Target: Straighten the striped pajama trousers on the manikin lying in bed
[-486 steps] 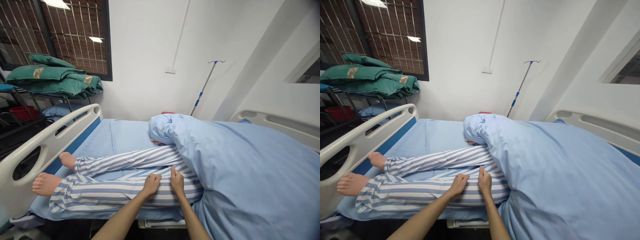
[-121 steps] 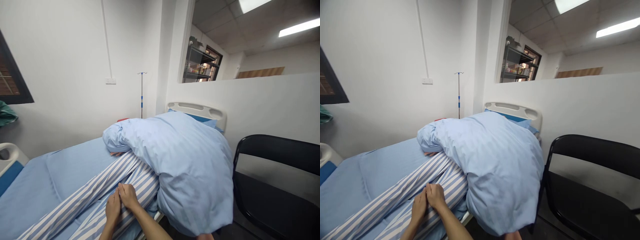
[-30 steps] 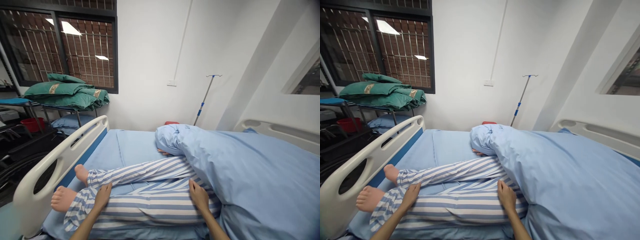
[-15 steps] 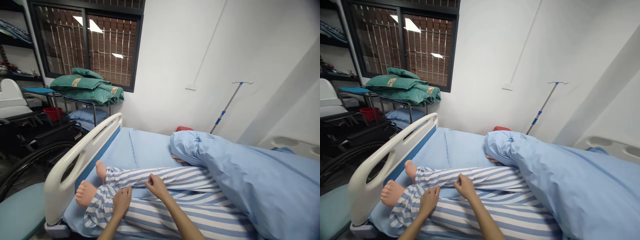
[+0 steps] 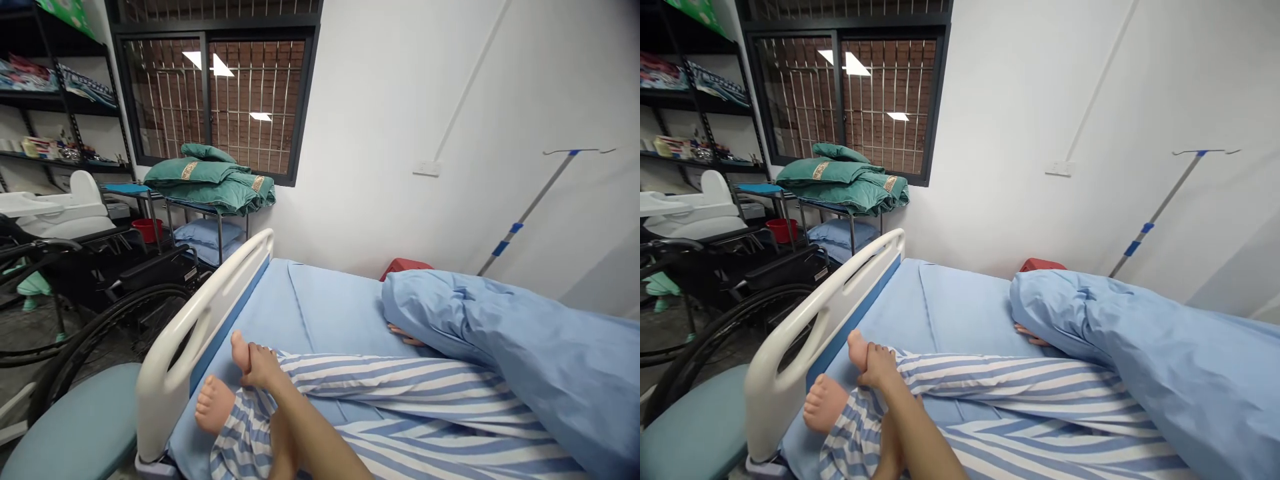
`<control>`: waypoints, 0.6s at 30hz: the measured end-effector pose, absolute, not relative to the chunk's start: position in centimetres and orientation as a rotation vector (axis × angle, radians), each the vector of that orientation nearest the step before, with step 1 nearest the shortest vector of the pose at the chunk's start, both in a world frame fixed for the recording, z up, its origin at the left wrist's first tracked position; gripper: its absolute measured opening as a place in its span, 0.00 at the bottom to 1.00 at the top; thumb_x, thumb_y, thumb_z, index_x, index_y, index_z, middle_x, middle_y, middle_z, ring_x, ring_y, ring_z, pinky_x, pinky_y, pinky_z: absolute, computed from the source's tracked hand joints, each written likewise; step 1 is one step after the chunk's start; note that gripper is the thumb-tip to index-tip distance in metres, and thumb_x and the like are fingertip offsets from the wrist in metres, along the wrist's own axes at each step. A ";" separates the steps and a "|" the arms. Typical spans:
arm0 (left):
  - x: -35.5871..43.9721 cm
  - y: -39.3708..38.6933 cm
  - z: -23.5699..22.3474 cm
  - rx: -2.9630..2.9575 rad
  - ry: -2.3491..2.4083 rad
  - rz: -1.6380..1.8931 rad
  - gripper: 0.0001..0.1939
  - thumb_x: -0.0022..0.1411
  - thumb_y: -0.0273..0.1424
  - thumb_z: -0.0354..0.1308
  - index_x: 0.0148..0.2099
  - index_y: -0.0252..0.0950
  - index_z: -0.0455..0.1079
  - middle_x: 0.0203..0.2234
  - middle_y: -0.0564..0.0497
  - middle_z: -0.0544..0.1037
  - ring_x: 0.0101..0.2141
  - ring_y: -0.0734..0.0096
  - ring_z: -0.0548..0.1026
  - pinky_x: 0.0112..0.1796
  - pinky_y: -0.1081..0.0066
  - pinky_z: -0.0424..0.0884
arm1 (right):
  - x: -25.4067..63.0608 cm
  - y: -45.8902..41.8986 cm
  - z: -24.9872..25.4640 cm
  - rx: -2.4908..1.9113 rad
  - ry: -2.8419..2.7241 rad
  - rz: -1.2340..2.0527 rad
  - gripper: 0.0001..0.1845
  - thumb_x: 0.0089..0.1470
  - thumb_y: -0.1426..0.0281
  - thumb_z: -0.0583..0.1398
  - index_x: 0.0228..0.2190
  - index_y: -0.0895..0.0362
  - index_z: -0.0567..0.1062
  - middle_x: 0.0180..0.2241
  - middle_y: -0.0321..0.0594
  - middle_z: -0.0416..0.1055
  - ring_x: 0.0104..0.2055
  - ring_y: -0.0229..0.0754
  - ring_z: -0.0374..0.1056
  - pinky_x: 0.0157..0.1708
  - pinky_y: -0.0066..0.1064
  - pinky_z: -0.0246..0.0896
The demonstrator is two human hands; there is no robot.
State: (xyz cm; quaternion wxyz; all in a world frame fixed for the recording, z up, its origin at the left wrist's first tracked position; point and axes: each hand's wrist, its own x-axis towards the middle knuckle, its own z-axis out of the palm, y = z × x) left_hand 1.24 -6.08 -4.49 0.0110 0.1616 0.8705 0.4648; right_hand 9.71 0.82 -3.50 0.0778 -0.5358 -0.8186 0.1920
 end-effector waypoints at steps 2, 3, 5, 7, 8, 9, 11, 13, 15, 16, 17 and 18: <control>1.4 -6.1 -4.7 0.571 2.665 1.489 0.15 0.61 0.32 0.33 0.22 0.38 0.38 0.19 0.57 0.41 0.20 0.72 0.43 0.25 0.72 0.39 | 9.6 0.8 -4.1 -1.660 -2.462 0.580 0.38 0.29 0.60 0.67 0.45 0.56 0.65 0.46 0.48 0.68 0.49 0.57 0.64 0.45 0.46 0.56; 1.6 -6.1 -4.8 0.581 2.649 1.491 0.15 0.61 0.32 0.34 0.22 0.38 0.38 0.19 0.57 0.41 0.20 0.72 0.42 0.25 0.72 0.38 | 9.6 0.9 -4.3 -1.689 -2.461 0.579 0.37 0.29 0.61 0.66 0.45 0.55 0.65 0.47 0.48 0.68 0.49 0.57 0.64 0.45 0.46 0.56; 1.9 -6.2 -4.8 0.564 2.642 1.481 0.15 0.60 0.33 0.35 0.22 0.38 0.39 0.19 0.57 0.41 0.20 0.72 0.41 0.25 0.72 0.38 | 9.6 1.2 -4.5 -1.759 -2.456 0.576 0.35 0.30 0.63 0.66 0.44 0.55 0.66 0.46 0.48 0.69 0.49 0.56 0.65 0.46 0.45 0.57; 2.0 -6.2 -4.7 0.542 2.662 1.454 0.15 0.60 0.34 0.34 0.22 0.38 0.39 0.18 0.56 0.41 0.19 0.72 0.41 0.25 0.73 0.38 | 9.6 1.6 -4.5 -1.801 -2.467 0.594 0.35 0.29 0.64 0.66 0.43 0.55 0.66 0.44 0.47 0.71 0.47 0.55 0.67 0.45 0.44 0.58; 2.0 -6.1 -4.8 0.534 2.674 1.442 0.15 0.60 0.34 0.33 0.22 0.38 0.39 0.18 0.56 0.41 0.19 0.72 0.42 0.24 0.73 0.38 | 9.7 1.9 -4.5 -1.812 -2.476 0.618 0.35 0.28 0.64 0.66 0.43 0.55 0.66 0.43 0.46 0.72 0.46 0.54 0.68 0.44 0.43 0.59; 2.0 -6.1 -4.9 0.532 2.683 1.436 0.15 0.61 0.34 0.32 0.22 0.38 0.39 0.18 0.56 0.41 0.19 0.72 0.42 0.24 0.73 0.38 | 9.8 2.2 -4.5 -1.823 -2.484 0.646 0.34 0.27 0.64 0.66 0.42 0.54 0.67 0.41 0.45 0.73 0.45 0.54 0.69 0.42 0.42 0.60; 1.9 -6.0 -5.2 0.555 2.699 1.443 0.15 0.61 0.34 0.31 0.22 0.38 0.39 0.18 0.56 0.42 0.19 0.71 0.45 0.23 0.73 0.39 | 9.9 2.6 -4.5 -1.847 -2.492 0.696 0.32 0.26 0.63 0.66 0.39 0.53 0.68 0.39 0.42 0.74 0.43 0.53 0.70 0.39 0.40 0.62; 1.7 -5.9 -5.5 0.588 2.715 1.452 0.15 0.62 0.34 0.30 0.22 0.39 0.39 0.18 0.55 0.42 0.20 0.69 0.49 0.22 0.72 0.43 | 10.1 2.9 -4.6 -1.875 -2.500 0.731 0.30 0.25 0.62 0.67 0.37 0.52 0.70 0.37 0.42 0.74 0.41 0.53 0.70 0.36 0.38 0.63; 1.5 -6.0 -5.8 0.607 2.718 1.453 0.15 0.62 0.36 0.30 0.23 0.39 0.39 0.19 0.55 0.44 0.22 0.66 0.56 0.23 0.70 0.50 | 10.2 3.1 -4.3 -1.865 -2.533 0.751 0.31 0.24 0.62 0.67 0.37 0.51 0.70 0.38 0.41 0.74 0.42 0.53 0.70 0.36 0.38 0.63; 1.5 -6.1 -6.0 0.594 2.704 1.454 0.15 0.62 0.36 0.30 0.23 0.39 0.39 0.19 0.55 0.45 0.24 0.64 0.60 0.24 0.69 0.54 | 10.3 3.1 -4.1 -1.850 -2.551 0.751 0.32 0.24 0.62 0.67 0.37 0.51 0.70 0.39 0.41 0.74 0.43 0.53 0.70 0.36 0.38 0.63; 1.5 -6.2 -6.1 0.567 2.666 1.470 0.15 0.61 0.38 0.32 0.23 0.39 0.40 0.19 0.54 0.47 0.27 0.62 0.63 0.25 0.67 0.58 | 10.5 3.1 -3.6 -1.836 -2.562 0.741 0.32 0.24 0.61 0.67 0.38 0.51 0.70 0.39 0.41 0.73 0.43 0.54 0.70 0.37 0.39 0.63; 1.7 -6.2 -6.2 0.547 2.580 1.505 0.15 0.61 0.39 0.34 0.23 0.40 0.42 0.19 0.54 0.49 0.30 0.60 0.66 0.26 0.66 0.61 | 10.7 3.1 -3.0 -1.820 -2.571 0.732 0.33 0.24 0.61 0.67 0.39 0.50 0.70 0.40 0.41 0.73 0.44 0.54 0.69 0.38 0.40 0.63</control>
